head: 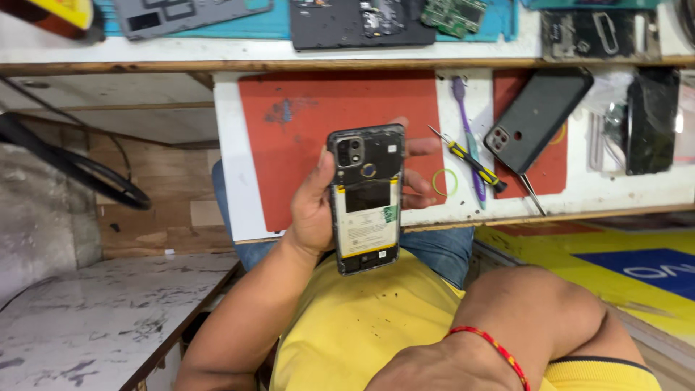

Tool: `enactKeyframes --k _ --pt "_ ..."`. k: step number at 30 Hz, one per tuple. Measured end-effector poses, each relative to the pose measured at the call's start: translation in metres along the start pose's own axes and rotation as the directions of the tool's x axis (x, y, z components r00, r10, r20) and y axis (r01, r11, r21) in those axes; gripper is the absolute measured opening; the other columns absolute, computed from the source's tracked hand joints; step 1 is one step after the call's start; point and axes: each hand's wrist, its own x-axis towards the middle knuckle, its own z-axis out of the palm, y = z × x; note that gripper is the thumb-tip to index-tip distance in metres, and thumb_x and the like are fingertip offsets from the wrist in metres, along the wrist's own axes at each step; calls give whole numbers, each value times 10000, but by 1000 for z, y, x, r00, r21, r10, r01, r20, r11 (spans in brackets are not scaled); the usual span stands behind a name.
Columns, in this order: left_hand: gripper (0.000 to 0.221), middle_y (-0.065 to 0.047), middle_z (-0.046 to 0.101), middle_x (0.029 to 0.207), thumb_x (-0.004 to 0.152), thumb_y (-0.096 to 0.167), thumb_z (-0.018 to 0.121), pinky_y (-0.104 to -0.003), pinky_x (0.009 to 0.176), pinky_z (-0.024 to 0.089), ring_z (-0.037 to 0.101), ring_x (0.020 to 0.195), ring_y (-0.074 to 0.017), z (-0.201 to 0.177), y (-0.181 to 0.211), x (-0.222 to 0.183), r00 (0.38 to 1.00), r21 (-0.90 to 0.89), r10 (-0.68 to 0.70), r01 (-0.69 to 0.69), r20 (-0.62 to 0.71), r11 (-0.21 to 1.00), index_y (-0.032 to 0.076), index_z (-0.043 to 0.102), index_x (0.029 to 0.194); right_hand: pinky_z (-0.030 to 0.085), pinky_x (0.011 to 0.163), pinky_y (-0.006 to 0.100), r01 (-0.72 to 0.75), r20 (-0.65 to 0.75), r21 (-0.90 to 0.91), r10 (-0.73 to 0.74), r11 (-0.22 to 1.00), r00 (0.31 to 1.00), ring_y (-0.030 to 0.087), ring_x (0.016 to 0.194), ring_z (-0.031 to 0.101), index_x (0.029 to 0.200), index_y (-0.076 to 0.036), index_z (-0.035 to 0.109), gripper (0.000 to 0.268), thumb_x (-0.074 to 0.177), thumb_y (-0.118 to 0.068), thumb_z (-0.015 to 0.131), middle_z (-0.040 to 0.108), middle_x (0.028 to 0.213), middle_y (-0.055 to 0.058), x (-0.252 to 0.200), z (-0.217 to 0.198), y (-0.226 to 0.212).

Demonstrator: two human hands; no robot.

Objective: The person uses a screwdriver to remove screws from the back of a disassembled smartphone. They then flip the phone over and use their fingers to press and align the screen edges, attempting to reseat the display.

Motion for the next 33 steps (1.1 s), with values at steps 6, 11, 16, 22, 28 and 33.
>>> enactKeyframes --k 6,11,16,22,28,33 --pt "815 -257 328 1685 1082 617 380 -546 1137 461 595 1286 -355 7 2 -8 998 -48 -20 17 -63 999 24 307 1636 516 687 365 180 -20 -288 -194 941 981 265 788 658 1001 13 721 106 901 46 735 693 912 77 31 1 -2" --pt "758 -259 464 1534 1123 584 301 -556 1116 505 597 1280 -361 6 0 -23 990 -41 -78 74 -115 996 -21 384 1572 515 677 350 421 205 -451 -369 787 907 268 832 661 1061 10 732 187 885 57 777 702 961 65 85 -4 15" --pt "739 -247 641 1252 1152 594 292 -516 1082 547 651 1182 -342 4 -10 -24 987 -15 -129 128 -100 992 -31 478 1500 511 614 376 544 378 -461 -400 701 835 260 748 663 931 -61 734 162 790 -53 814 681 849 65 94 -7 23" --pt "694 -257 654 1180 1176 552 375 -487 1024 582 679 1151 -318 3 -15 -26 974 191 -137 171 -179 967 -90 502 1404 498 556 373 654 487 -497 -441 571 754 255 684 651 854 -62 663 172 746 -99 791 637 769 56 99 -11 24" --pt "719 -224 646 1275 1120 566 331 -492 972 598 691 1161 -322 8 -12 -22 969 52 -159 172 -190 984 -50 491 1454 493 583 396 577 370 -548 -443 605 816 269 689 620 887 -69 641 175 793 -66 789 600 787 65 86 -1 44" --pt "788 -257 628 1290 1140 601 289 -511 1044 569 673 1168 -327 3 -7 -15 965 44 -182 193 -187 980 -62 451 1534 482 628 392 428 263 -429 -343 796 902 281 709 568 908 -49 586 141 828 -8 695 562 806 94 77 -2 98"
